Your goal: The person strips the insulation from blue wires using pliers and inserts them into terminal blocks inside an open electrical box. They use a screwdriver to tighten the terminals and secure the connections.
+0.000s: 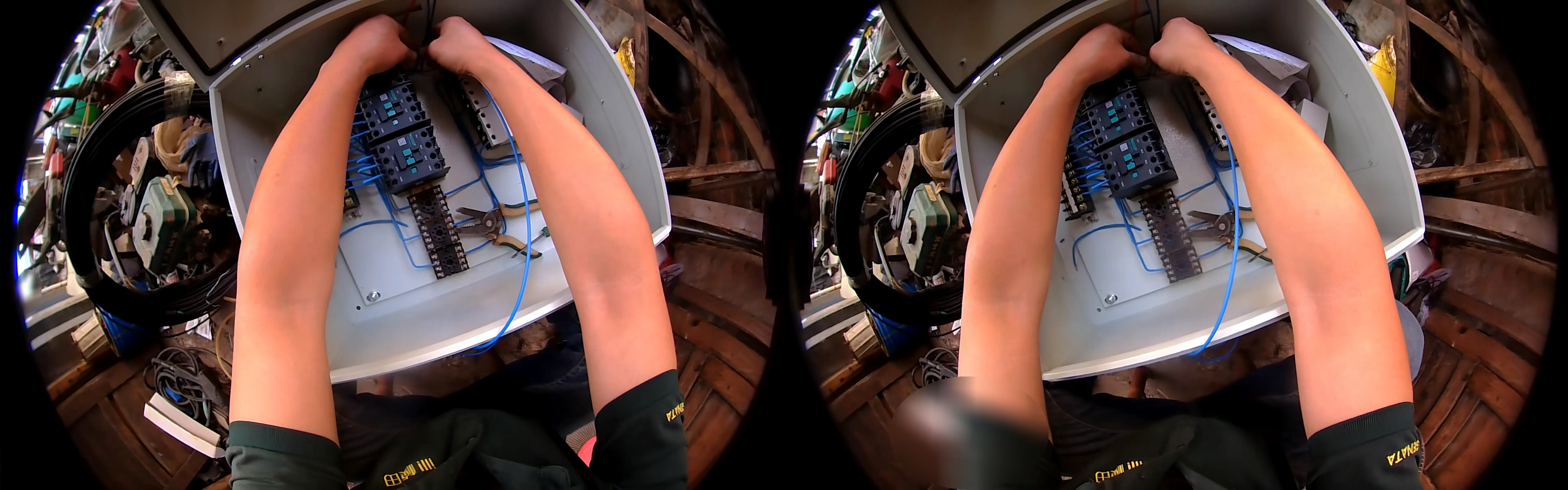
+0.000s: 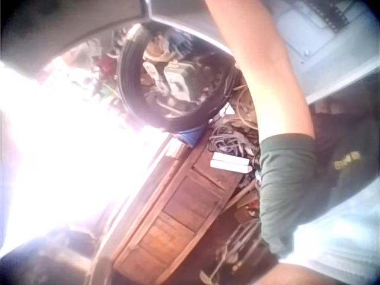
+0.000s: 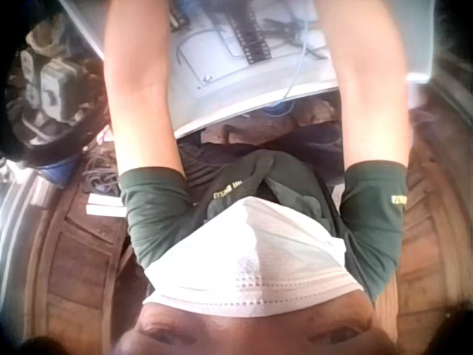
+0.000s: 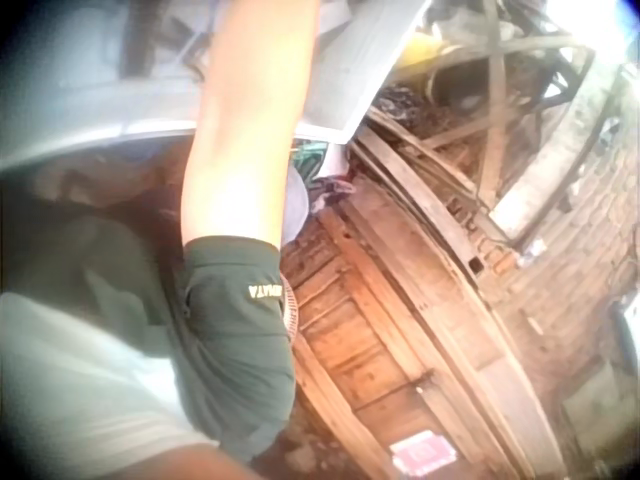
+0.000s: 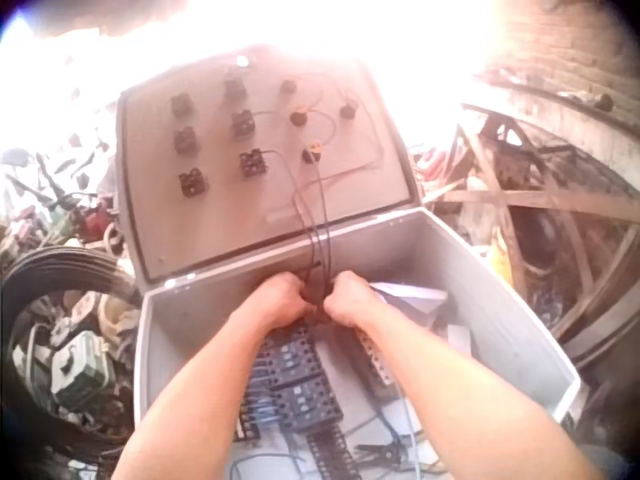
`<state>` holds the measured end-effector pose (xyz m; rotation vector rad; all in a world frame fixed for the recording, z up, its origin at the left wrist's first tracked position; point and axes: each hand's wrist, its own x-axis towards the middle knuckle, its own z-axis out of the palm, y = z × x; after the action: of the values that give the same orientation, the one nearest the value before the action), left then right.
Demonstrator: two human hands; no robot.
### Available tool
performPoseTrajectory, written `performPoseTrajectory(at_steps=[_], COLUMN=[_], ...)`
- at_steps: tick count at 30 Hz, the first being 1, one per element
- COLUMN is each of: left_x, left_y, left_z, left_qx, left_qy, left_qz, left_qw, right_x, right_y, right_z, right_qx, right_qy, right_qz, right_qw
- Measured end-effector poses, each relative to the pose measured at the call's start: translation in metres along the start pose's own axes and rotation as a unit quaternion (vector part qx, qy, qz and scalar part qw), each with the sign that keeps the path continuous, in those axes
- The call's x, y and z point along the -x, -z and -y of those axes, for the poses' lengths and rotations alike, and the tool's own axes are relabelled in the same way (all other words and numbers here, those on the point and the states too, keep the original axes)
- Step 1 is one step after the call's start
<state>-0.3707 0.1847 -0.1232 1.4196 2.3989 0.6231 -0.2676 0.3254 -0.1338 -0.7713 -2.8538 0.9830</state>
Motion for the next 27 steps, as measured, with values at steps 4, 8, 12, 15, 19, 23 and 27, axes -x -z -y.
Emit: performPoseTrajectory(at_steps=[4, 8, 12, 15, 19, 23, 27], left_x=[0.003, 0.004, 0.004, 0.006, 0.0, -0.006, -0.015], left_y=[-0.003, -0.013, -0.014, -0.014, -0.015, -0.02, -0.019], left_z=[0.005, 0.002, 0.007, -0.009, -0.003, -0.001, -0.024], left_qx=[-0.007, -0.002, -0.011, -0.002, -0.005, -0.048, -0.137], left_qy=[0.017, 0.037, 0.044, 0.052, 0.073, 0.085, 0.094], left_qz=[-0.023, -0.038, -0.053, -0.065, -0.041, -0.005, 0.005], left_qw=[1.0, 0.999, 0.998, 0.997, 0.996, 0.995, 0.986], right_x=[0.02, 0.035, 0.035, 0.033, 0.043, 0.112, 0.192], right_y=[0.016, 0.023, 0.018, 0.022, 0.026, 0.059, 0.108], right_z=[0.019, 0.026, 0.036, 0.032, 0.039, 0.052, 0.076], right_qx=[-0.1, -0.267, -0.347, -0.412, -0.411, -0.329, -0.229], right_qy=[-0.048, -0.145, -0.144, -0.153, -0.154, -0.128, -0.099], right_qz=[0.064, 0.087, 0.1, 0.105, 0.124, 0.183, 0.152], right_qw=[0.992, 0.949, 0.921, 0.892, 0.89, 0.918, 0.956])
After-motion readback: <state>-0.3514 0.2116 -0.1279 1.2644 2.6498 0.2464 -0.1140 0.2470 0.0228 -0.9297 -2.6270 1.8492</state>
